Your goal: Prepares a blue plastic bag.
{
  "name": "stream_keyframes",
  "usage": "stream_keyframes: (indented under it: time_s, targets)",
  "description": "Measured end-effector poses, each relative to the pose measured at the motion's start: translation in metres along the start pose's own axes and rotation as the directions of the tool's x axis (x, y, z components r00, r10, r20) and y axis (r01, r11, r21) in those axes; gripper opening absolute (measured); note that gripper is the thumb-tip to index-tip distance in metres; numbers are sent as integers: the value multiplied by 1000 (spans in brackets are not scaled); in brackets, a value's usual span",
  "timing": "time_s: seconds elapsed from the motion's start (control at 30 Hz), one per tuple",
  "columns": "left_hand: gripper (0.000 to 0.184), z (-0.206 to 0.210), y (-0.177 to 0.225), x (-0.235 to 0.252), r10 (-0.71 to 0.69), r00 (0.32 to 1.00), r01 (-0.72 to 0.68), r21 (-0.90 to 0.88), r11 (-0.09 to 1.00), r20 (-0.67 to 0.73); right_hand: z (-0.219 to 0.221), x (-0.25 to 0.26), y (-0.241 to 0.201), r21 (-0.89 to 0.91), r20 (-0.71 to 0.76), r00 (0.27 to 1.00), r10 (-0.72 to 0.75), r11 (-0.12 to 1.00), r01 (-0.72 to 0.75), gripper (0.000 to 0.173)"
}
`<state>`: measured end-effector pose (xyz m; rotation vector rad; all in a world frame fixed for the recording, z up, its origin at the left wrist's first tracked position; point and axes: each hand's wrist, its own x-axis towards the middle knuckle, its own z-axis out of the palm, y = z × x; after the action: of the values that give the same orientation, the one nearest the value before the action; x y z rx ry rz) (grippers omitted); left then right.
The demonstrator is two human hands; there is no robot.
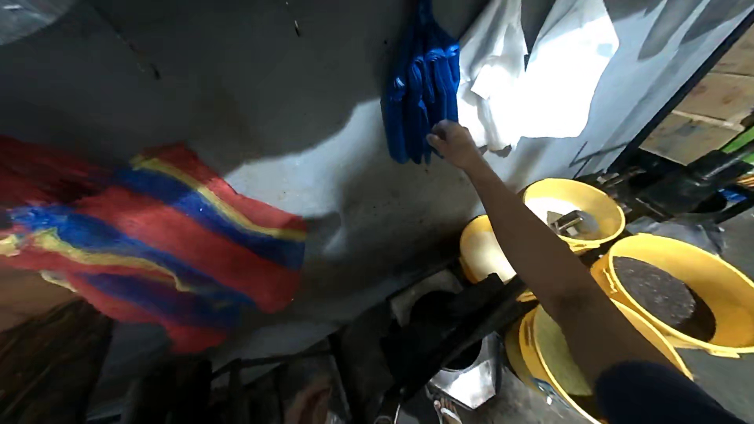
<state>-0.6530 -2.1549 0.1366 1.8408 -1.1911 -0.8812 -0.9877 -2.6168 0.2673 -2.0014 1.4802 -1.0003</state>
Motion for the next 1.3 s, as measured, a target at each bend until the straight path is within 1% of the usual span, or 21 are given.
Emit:
stream_keyframes:
  time_s: [0.07,0.1,0.23,0.3,0.33,0.43,0.5,0.63,0.73,0.87,0.93,0.97,1.0,1.03,1.07,1.1,1.13,1.17,1.2,1.23,1.3]
  targets:
    - [30,6,21,11,65,997,-66,42,997,29,7,7,11,-26,28,999,-43,999,44,30]
    - [31,8,31,14,83,996,-85,43,995,42,7,8,14,-16,21,999,-35,999,35,29]
    - [30,10,52,27,211,977,-211,-8,977,35,11,-1,16,68,-56,998,18,998,-14,32]
    - [31,13,55,36,237,971,-237,-26,971,38,18,-4,17,94,-87,995,38,995,-30,39]
    - [31,15,57,40,247,968,-246,-23,969,45,21,-4,19,88,-76,996,34,996,-27,39]
    - [33,19,61,49,281,957,-281,-5,960,73,27,2,23,44,-55,998,20,999,-18,31]
    - [33,20,64,53,307,948,-307,-6,952,86,23,2,24,50,-52,998,35,998,-33,31]
    - [32,21,78,60,314,947,-315,-1,949,63,11,-8,27,192,-65,998,27,981,-14,29]
    - [31,20,101,72,389,921,-387,-44,921,38,-2,-15,24,283,-75,997,-24,958,44,30]
    - [30,29,142,97,557,830,-555,-61,830,17,-15,-25,14,399,-188,974,-130,895,197,27]
    - [33,42,165,108,583,812,-581,-93,809,-1,-17,-43,-3,368,-193,959,-209,890,268,26]
    - [37,50,177,113,569,823,-565,-120,816,-6,-15,-60,-16,303,-164,944,-285,897,323,23]
    - [44,58,188,117,536,844,-528,-158,835,10,-10,-81,-31,216,-115,920,-374,895,390,19]
    - [53,65,198,122,498,866,-479,-211,852,47,-1,-108,-47,115,-40,876,-481,868,482,14]
    - [64,71,206,125,465,880,-427,-266,864,97,9,-137,-65,29,58,812,-581,814,580,11]
    - [67,76,214,126,425,894,-367,-313,876,140,21,-166,-81,-37,151,725,-673,729,684,13]
    - [61,77,222,124,372,913,-300,-343,890,167,33,-196,-94,-72,213,624,-752,624,778,13]
    - [47,76,230,121,320,930,-240,-357,903,182,44,-223,-103,-67,276,532,-801,536,842,12]
    - [33,73,234,119,291,938,-209,-362,908,188,52,-246,-110,-40,356,467,-810,486,873,12]
    - [25,69,232,120,290,937,-204,-371,906,194,54,-264,-118,18,464,418,-781,481,877,13]
    - [24,58,218,119,295,946,-230,-370,900,130,52,-287,-130,181,652,310,-692,539,823,15]
